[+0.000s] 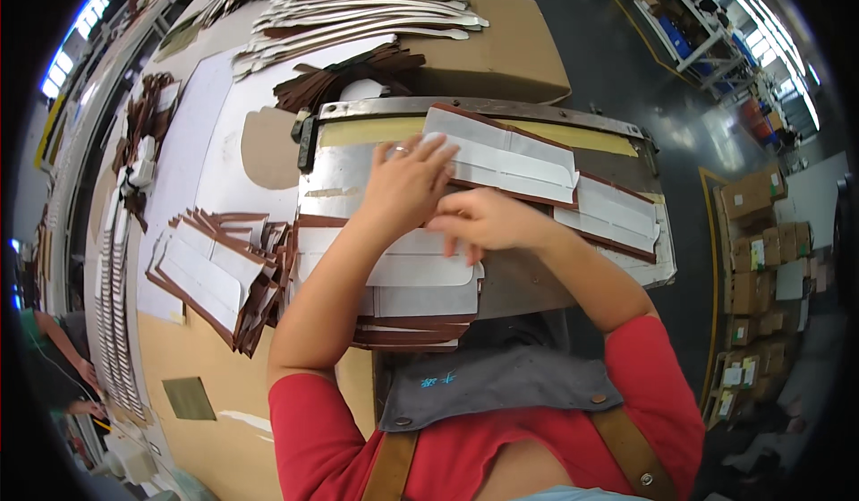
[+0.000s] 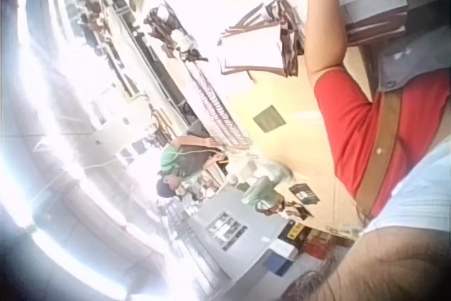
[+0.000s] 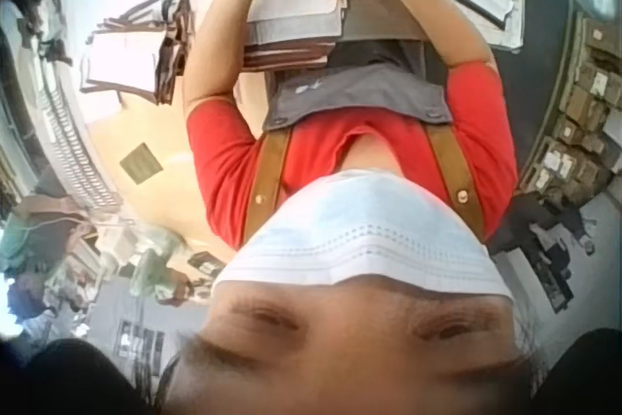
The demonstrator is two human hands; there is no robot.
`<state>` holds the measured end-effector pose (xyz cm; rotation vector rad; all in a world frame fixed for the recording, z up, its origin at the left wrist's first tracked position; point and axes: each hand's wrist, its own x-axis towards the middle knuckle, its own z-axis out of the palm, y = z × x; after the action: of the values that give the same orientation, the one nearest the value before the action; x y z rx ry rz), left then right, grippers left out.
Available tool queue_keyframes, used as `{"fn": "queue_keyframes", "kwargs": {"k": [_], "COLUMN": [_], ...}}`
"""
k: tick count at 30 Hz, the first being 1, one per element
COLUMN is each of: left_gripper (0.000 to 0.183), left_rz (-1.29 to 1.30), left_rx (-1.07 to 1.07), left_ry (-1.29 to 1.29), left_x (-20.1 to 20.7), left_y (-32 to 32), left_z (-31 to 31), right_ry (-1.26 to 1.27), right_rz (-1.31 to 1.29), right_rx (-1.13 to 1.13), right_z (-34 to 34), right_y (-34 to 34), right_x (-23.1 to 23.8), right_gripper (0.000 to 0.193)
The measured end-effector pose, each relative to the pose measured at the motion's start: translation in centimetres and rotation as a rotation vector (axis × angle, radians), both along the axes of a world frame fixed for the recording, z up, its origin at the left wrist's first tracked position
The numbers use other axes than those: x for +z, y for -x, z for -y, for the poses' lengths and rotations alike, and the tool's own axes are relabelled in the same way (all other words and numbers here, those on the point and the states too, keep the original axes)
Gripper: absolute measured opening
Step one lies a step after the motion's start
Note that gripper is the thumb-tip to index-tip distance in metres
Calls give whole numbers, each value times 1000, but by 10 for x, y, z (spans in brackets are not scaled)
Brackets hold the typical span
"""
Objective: The person assembles face masks by hand at a workstation. They pick up a white mask blank and a brown frame, align them, and press the edges together to secure the assembly. The finished masks are stacked on the table.
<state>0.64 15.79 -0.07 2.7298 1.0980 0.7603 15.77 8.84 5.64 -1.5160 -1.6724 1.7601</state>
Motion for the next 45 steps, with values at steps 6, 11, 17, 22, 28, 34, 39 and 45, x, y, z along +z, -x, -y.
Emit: {"fn": "queue_keyframes", "kwargs": {"k": [6,11,17,22,28,34,39,45], "left_gripper": [30,31,41,46,45,43,41,40], "left_rz": [-388,-399,-285,-319,-293,-218,-187,-146], "left_rx": [133,215,199,195,187,147,146,143], "left_ry": [133,6,98,121,75,36,-13,13], "left_x": [15,9,-8,-6,-10,-8,-11,-12], "left_y": [-4,16,18,15,14,12,12,13], "left_z": [4,-11,-18,-16,-21,-19,-18,-17], "right_ry": [-723,-921,-1019,-1035,-1117,-1046,-1100,-1096], "right_rz": [443,649,705,742,803,708,744,669], "right_rx": [-137,-78,-75,-92,-92,-121,-114,-38], "right_z": [-14,-32,-35,-34,-36,-34,-34,-51], "right_y": [-71,-101,-102,-102,-101,-94,-93,-95], "right_x": [-14,-47,-59,-63,-64,-55,-55,-44], "right_gripper": [26,33,33,32,32,31,29,27]}}
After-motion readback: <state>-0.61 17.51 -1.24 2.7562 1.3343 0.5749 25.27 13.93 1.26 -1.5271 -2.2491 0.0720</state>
